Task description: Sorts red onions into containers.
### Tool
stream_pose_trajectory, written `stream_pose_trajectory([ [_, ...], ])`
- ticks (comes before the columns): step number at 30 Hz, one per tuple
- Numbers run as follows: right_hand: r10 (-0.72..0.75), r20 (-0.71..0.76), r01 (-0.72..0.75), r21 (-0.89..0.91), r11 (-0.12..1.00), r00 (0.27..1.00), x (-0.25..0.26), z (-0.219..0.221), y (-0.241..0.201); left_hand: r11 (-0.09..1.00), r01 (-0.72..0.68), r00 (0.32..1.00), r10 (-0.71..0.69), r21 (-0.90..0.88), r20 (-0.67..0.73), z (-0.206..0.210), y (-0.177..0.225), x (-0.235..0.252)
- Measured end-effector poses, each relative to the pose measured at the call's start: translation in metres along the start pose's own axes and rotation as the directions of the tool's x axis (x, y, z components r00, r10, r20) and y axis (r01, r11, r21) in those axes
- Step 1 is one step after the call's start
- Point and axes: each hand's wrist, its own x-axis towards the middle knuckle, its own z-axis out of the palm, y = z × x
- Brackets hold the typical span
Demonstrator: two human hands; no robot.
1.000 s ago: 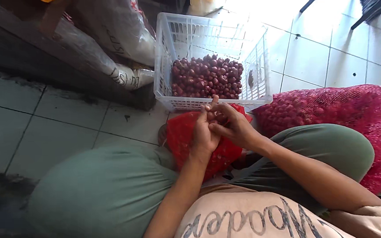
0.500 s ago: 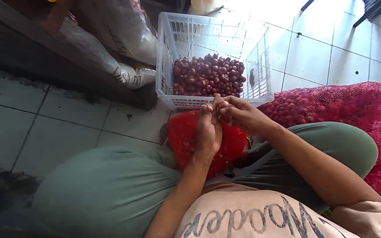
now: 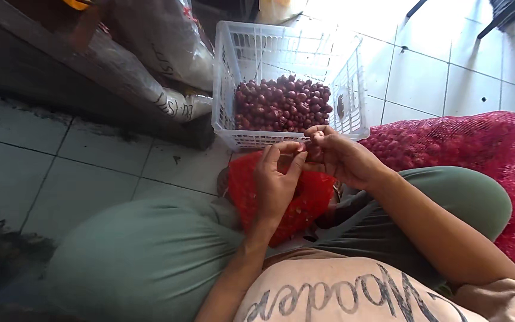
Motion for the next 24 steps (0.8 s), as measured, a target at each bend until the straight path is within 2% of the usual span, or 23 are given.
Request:
stream_pose_trajectory([
  [3,0.004,-0.048,-0.007,-0.059,0.998,0.999,0.001,-0.002,-0.006,0.979,0.139,0.99,-0.139,-0.152,0.008,-0.001,0.0,0.001],
  [6,-0.013,-0.06,0.003,-0.171,0.985,0.998,0.0,0.0,-0.006,0.972,0.192,0.981,-0.194,-0.134,-0.003,0.0,0.001,0.002],
  [9,-0.145,0.028,0.142,-0.445,0.884,0.989,0.002,-0.005,0.0,0.974,0.219,0.975,-0.217,-0.064,0.042,-0.001,0.001,0.002],
  [11,-0.247,0.14,0.282,-0.584,0.761,0.959,0.004,-0.011,0.002,0.979,0.2,0.974,-0.203,0.04,0.101,-0.003,0.0,0.002],
  [12,-0.249,0.178,0.305,-0.599,0.74,0.952,0.004,-0.013,0.001,0.981,0.171,0.974,-0.182,0.088,0.137,-0.005,0.0,0.003],
  [15,-0.162,0.174,0.234,-0.591,0.772,0.971,0.002,-0.013,-0.004,0.983,0.01,0.977,-0.049,0.186,0.207,-0.01,-0.002,0.005],
  [18,-0.135,0.144,0.195,-0.631,0.75,0.98,0.005,-0.012,-0.003,0.96,-0.078,0.984,0.03,0.27,0.175,-0.007,-0.008,0.006],
  [22,-0.13,0.157,0.203,-0.674,0.71,0.979,0.011,-0.013,-0.001,0.94,-0.106,0.99,0.071,0.323,0.119,-0.001,-0.014,0.006],
  [24,-0.099,0.216,0.219,-0.658,0.721,0.971,0.008,-0.016,-0.002,0.918,-0.056,0.996,0.026,0.392,0.081,-0.009,-0.019,0.009],
])
